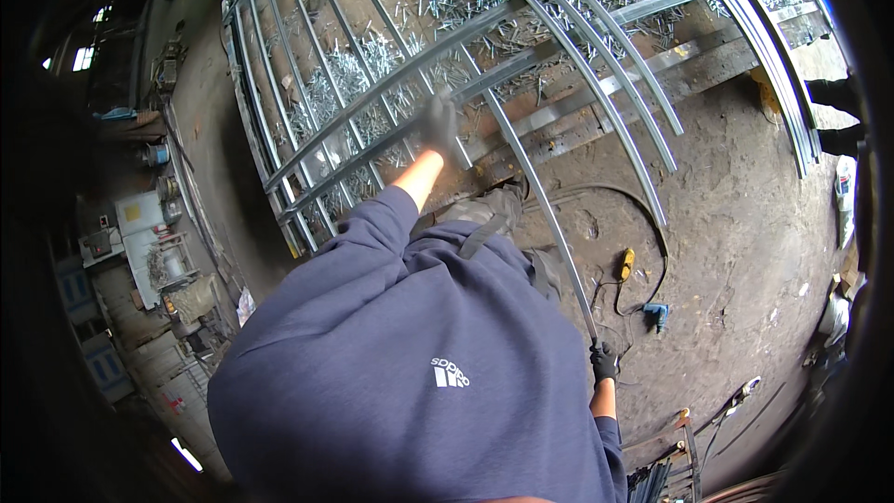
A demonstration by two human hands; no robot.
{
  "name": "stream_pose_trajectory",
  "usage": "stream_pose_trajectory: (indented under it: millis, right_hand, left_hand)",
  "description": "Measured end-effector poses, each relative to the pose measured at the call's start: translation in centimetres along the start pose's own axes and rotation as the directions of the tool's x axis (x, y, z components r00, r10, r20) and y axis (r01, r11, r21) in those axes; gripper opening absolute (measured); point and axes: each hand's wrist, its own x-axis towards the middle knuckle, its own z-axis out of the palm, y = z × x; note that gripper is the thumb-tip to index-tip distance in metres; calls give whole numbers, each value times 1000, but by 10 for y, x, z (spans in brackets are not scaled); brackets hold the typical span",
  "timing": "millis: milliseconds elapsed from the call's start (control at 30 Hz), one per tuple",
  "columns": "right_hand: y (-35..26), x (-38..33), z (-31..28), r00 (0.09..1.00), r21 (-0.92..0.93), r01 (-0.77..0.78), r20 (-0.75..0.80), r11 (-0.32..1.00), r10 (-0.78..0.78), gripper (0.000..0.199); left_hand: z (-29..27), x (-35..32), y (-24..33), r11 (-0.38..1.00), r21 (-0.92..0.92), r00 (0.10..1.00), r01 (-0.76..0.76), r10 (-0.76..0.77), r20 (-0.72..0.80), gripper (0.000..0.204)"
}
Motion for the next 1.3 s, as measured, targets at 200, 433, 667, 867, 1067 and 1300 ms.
stream_pose_trajectory:
  millis: [200, 433, 667, 867, 1067, 1300]
  right_hand:
    - [-85, 48, 118, 832, -489, 504, 55, 712, -552, 44]
    - [-324, 118, 324, 664, -347, 740, 236, 576, -710, 58]
    - [-255, 49, 225, 974, -447, 211, 170, 869, -150, 41]
    - [-245, 73, 252, 995, -97, 85, 69, 992, -79, 28]
    - [-274, 77, 288, 999, -72, -4, -50, 997, 0, 15]
    - [-288, 76, 300, 998, -117, 19, -54, 993, -25, 27]
  left_hand:
    - [-8, 80, 48, 923, 340, 963, -183, 238, -128, 49]
    - [15, 174, 48, 942, 318, 992, 112, -88, -89, 81]
    - [31, 248, 28, 876, 348, 937, 334, -350, -18, 69]
    - [31, 256, 35, 915, -144, 916, 378, -392, -82, 42]
    - [33, 266, 12, 957, -124, 956, 263, -276, -104, 39]
    - [27, 265, -12, 938, -268, 976, 220, -212, 56, 33]
